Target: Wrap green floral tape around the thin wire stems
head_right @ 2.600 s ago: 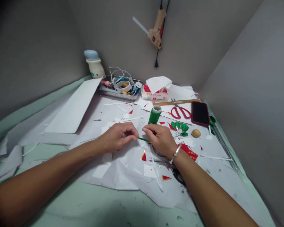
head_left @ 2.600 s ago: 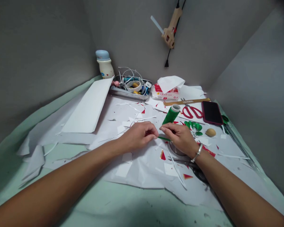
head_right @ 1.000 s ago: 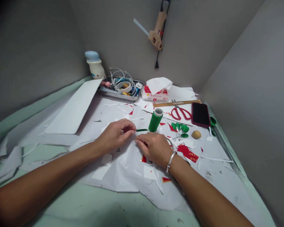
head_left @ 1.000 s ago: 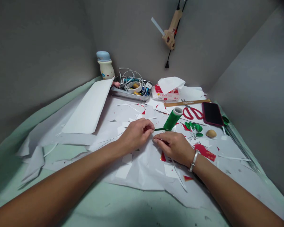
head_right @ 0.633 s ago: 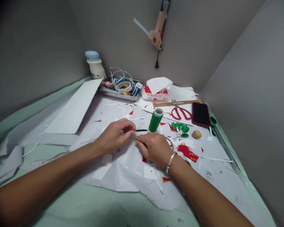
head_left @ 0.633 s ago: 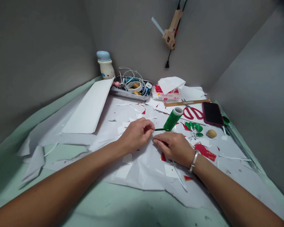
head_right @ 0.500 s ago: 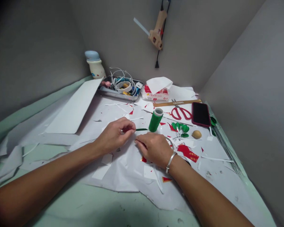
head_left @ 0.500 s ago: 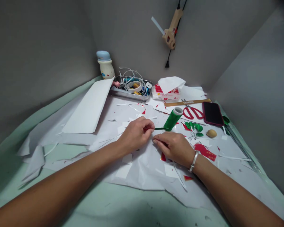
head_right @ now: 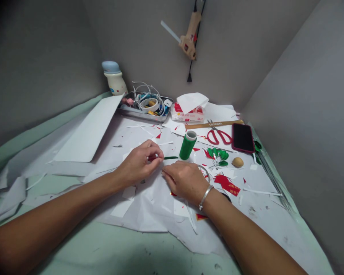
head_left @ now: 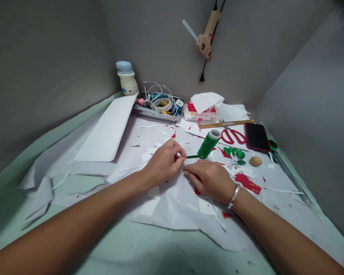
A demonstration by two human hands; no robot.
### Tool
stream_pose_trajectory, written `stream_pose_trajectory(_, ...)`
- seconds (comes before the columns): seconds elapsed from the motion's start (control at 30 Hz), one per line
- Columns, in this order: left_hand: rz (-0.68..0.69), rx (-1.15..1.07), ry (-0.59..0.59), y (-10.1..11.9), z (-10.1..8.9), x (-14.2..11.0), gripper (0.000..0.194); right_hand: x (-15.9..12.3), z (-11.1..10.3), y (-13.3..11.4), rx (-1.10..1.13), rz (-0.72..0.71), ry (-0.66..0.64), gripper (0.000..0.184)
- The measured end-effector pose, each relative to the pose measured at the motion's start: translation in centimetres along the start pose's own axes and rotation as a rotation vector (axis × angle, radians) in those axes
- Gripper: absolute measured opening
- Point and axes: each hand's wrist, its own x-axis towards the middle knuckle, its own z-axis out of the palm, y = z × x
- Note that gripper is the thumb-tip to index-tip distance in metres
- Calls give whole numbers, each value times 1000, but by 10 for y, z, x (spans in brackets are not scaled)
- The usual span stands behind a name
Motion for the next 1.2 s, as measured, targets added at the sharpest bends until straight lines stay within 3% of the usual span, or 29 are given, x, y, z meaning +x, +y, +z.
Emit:
stream_pose_trajectory(0.23,69,233,-42,-4,4,-4,14,-2,-8,2,5,-98,136,22)
stream_pose_trajectory(0.43,185,158,-217,-3,2,-4,14,2,-10,14,379,129,282,20)
stream_pose_trajectory(0.53,194,11,-242,3,-2,-3,14,5,-5,23,563,264,252,21)
stream_pose_trajectory(0.6,179,-63,-211,5,-5,-2,14,5,-2,27,612,281,193,21)
stream_pose_trajectory(0.83,48,-21,1,-1,-3,2,11,0,0,12,256,-9,56,17)
stream_pose_trajectory(0.97,41,146,-9,-6,2,0,12,-3,-7,4,103,-112,135,19)
stream_pose_trajectory(1.1,141,194,-154,-5,3,-3,13,-1,-11,11,218,19,295,20)
stream_pose_trajectory(1.2,202,104,-235,0,0,-3,13,2,-8,22,379,173,337,20)
